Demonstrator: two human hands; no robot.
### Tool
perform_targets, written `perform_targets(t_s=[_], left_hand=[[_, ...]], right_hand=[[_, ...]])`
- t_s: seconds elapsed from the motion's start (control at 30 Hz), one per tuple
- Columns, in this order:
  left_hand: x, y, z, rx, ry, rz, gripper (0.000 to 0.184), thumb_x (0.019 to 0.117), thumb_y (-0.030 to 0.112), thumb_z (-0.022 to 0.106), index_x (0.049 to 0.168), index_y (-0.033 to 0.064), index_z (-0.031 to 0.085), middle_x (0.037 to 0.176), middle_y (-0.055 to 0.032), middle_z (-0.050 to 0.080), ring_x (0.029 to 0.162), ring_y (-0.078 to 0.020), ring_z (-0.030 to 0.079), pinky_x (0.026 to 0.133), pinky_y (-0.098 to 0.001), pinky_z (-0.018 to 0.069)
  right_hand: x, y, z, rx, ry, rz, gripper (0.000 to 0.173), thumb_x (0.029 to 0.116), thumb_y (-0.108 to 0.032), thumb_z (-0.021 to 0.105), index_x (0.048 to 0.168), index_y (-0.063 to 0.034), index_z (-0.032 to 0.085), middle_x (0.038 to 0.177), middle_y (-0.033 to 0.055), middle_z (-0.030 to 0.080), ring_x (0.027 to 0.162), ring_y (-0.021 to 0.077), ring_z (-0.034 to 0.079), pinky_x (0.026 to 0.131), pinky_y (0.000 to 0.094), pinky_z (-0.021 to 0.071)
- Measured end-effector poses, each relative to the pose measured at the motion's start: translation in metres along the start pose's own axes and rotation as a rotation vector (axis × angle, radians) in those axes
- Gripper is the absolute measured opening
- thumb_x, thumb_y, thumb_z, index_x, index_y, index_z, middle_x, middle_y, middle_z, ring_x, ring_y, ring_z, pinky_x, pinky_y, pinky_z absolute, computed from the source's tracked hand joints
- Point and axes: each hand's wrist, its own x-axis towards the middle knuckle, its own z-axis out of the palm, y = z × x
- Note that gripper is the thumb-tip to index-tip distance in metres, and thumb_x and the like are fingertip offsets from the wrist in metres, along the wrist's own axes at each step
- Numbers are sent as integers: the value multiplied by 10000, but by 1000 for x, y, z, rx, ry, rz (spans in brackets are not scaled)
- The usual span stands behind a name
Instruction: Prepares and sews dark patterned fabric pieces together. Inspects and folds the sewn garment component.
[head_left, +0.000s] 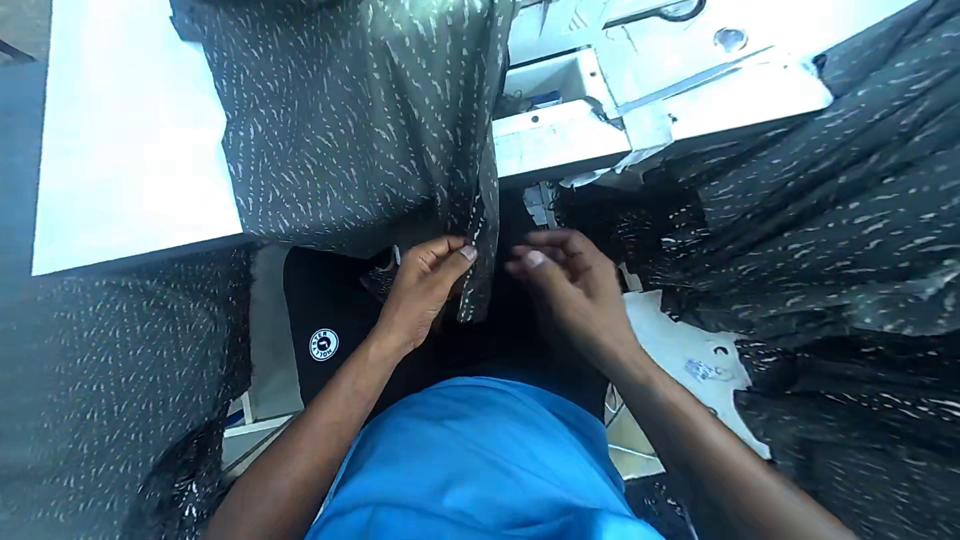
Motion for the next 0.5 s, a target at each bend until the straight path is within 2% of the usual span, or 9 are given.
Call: perform_targets(t_s=[0.03,0.1,0.17,0.2,0.27,0.33,0.37,0.43,0.5], left_hand=[[1,0,5,18,-22,13,187,1050,141,574,1100,19,706,976,-71,703,850,-134,684,780,-320,606],[1,5,11,170,-46,86,192,1039,158,607,1092,32,742,977,-55,723,833,-121,677,750,-289,591],[3,11,5,363,41,171,185,1039,151,600,1067,59,758,952,-32,732,777,-113,673,684,-289,581],[4,13,0,355,119,171,190,1047,145,562,1062,50,725,911,-38,704,744,-117,647,658,-303,562],[0,25,-12,137,233,89,227,1063,156,438,1132,66,635,995,-39,686,846,-121,672,745,-339,597],[-15,48,-25,80,211,106,249,1084,227,436,1215,117,618,1056,-33,675,898,-124,667,780,-333,591],[-24,57,-32,143,161,137,245,1076,267,502,1238,130,623,1031,-34,675,871,-124,664,756,-311,593],[-35,57,-46,234,49,140,267,980,298,699,1190,136,672,937,-40,719,773,-122,690,667,-271,603],[-47,44,-57,341,-22,56,229,927,229,761,1118,107,727,936,-52,751,797,-155,721,708,-327,627]], right_hand=[[8,-6,6,-68,-58,-70,415,992,-331,645,1281,-34,608,1095,57,728,931,142,728,814,337,634],[23,-15,13,-78,-126,-131,352,971,-341,687,1180,-59,658,956,17,735,796,92,712,705,275,623],[36,-18,15,22,-135,-173,156,996,-211,673,981,-57,693,775,8,683,646,76,635,587,241,545],[42,-18,15,125,-134,-152,132,1013,-160,636,948,-53,681,762,2,656,647,63,607,591,226,523],[41,-17,17,422,-127,46,133,1050,-178,559,1012,-86,647,871,3,682,751,56,649,671,236,566],[27,-19,16,506,-149,176,134,1040,-255,579,1064,-132,626,903,3,673,747,67,634,648,244,549],[18,-21,15,502,-193,186,155,1024,-257,615,1107,-129,645,920,23,694,758,81,656,653,247,564],[15,-23,11,394,-276,113,193,982,-143,670,1159,-70,647,915,78,714,761,131,688,679,281,599],[11,-21,12,84,-255,-6,151,946,-104,713,1087,-59,682,860,55,731,702,147,702,630,310,623]])
